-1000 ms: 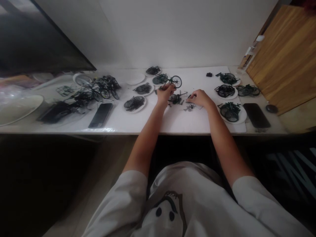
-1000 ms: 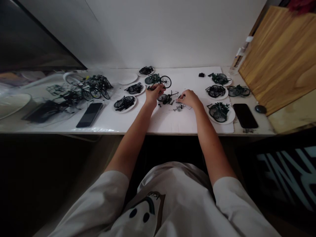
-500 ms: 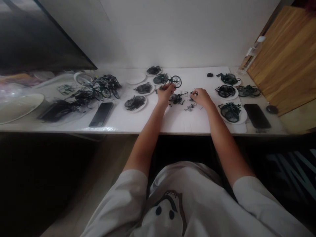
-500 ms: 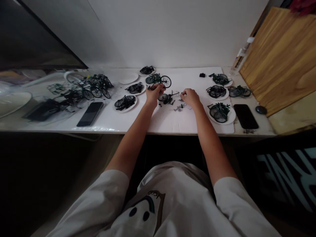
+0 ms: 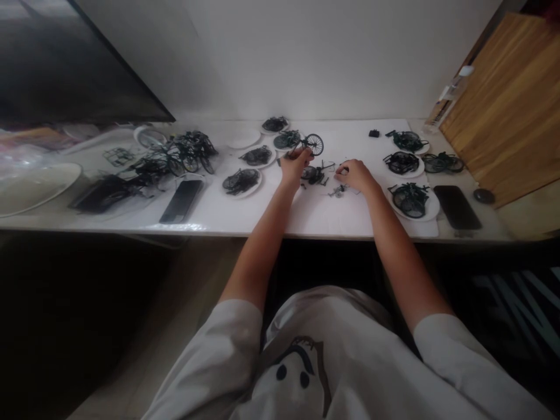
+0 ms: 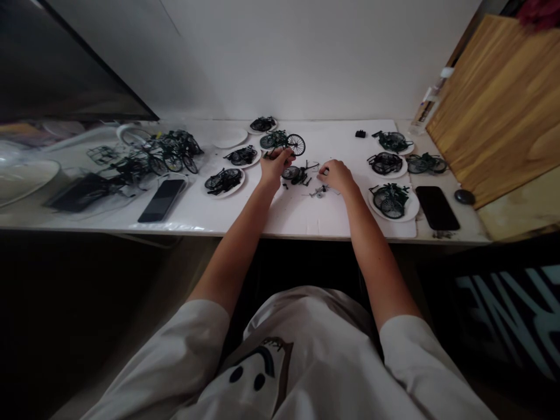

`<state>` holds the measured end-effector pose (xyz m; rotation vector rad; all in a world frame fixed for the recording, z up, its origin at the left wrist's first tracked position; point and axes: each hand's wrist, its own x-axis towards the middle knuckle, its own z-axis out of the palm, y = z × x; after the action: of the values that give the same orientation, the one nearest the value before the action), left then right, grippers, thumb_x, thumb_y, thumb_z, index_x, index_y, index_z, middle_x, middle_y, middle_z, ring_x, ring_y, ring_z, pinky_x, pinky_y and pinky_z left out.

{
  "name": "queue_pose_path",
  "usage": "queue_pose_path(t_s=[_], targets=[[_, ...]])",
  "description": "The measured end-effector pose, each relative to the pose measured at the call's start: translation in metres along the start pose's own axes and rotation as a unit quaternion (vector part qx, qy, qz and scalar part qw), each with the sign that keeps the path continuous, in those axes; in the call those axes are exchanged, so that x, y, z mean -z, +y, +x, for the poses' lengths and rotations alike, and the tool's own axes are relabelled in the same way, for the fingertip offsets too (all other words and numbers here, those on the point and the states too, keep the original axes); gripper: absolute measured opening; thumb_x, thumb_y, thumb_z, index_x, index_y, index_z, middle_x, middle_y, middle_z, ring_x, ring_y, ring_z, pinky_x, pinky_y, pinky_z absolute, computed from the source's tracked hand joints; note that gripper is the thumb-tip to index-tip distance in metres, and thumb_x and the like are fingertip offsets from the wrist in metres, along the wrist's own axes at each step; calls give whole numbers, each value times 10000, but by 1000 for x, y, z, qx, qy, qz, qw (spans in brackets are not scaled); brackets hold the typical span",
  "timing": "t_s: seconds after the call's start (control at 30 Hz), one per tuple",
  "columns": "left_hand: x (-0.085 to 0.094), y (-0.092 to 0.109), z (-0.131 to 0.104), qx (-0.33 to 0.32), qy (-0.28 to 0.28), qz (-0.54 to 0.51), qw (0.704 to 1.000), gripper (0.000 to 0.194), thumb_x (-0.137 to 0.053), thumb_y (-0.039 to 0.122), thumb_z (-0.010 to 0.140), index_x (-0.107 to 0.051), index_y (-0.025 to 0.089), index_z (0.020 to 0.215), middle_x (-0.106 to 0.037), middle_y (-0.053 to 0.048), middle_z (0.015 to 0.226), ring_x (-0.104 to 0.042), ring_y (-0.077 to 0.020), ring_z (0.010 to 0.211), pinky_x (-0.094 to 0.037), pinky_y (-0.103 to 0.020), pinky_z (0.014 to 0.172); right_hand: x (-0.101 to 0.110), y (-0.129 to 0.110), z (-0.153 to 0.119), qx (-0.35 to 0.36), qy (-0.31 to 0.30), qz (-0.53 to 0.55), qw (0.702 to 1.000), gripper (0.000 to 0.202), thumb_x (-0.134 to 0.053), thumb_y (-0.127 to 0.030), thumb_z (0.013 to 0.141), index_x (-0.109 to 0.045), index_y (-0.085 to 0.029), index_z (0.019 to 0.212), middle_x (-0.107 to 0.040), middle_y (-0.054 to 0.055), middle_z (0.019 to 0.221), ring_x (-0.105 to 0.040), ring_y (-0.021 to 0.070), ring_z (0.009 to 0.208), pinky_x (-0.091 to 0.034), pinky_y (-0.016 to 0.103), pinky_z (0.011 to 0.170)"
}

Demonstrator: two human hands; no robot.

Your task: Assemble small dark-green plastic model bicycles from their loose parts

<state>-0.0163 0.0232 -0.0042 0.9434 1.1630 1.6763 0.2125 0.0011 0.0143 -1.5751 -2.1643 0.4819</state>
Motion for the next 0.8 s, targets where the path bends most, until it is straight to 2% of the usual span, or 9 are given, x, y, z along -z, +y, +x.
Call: queue_pose_path(t_s=[0.1, 0.33, 0.53, 0.8], targets=[[0, 0, 0, 0, 4, 5, 1000, 262, -952, 353, 787, -747, 191, 809, -765, -30, 767, -770, -149, 772, -565, -229, 698, 2, -2, 0, -3, 3, 17, 1000, 190, -833, -295, 922, -875, -190, 1075, -829, 88, 1022, -717, 221, 932, -523, 327, 887], [-1, 6, -3, 7, 3, 0, 1000, 239, -941, 327, 802, -741, 195, 805, -750, -22, 748, -758, -139, 751, -563, -236, 694, 11, -3, -5, -5, -54, 59, 997, 334, -918, -471, 823, -796, -164, 780, -735, 42, 745, -587, 167, 680, -426, 319, 677], [-2, 5, -3, 10, 5, -5, 1000, 265, -955, 338, 770, -730, 199, 791, -744, -17, 743, -751, -134, 741, -561, -232, 694, 13, -1, -4, 23, -128, 91, 987, 316, -974, -437, 709, -870, -181, 860, -689, -3, 707, -534, 141, 652, -375, 299, 621], [1, 1, -1, -4, -5, -6, 1000, 200, -915, 312, 802, -752, 196, 790, -751, -21, 767, -750, -132, 736, -562, -229, 691, 4, -2, -1, 17, -66, 56, 996, 183, -892, -330, 831, -868, -158, 886, -786, 52, 814, -614, 159, 709, -437, 302, 700]])
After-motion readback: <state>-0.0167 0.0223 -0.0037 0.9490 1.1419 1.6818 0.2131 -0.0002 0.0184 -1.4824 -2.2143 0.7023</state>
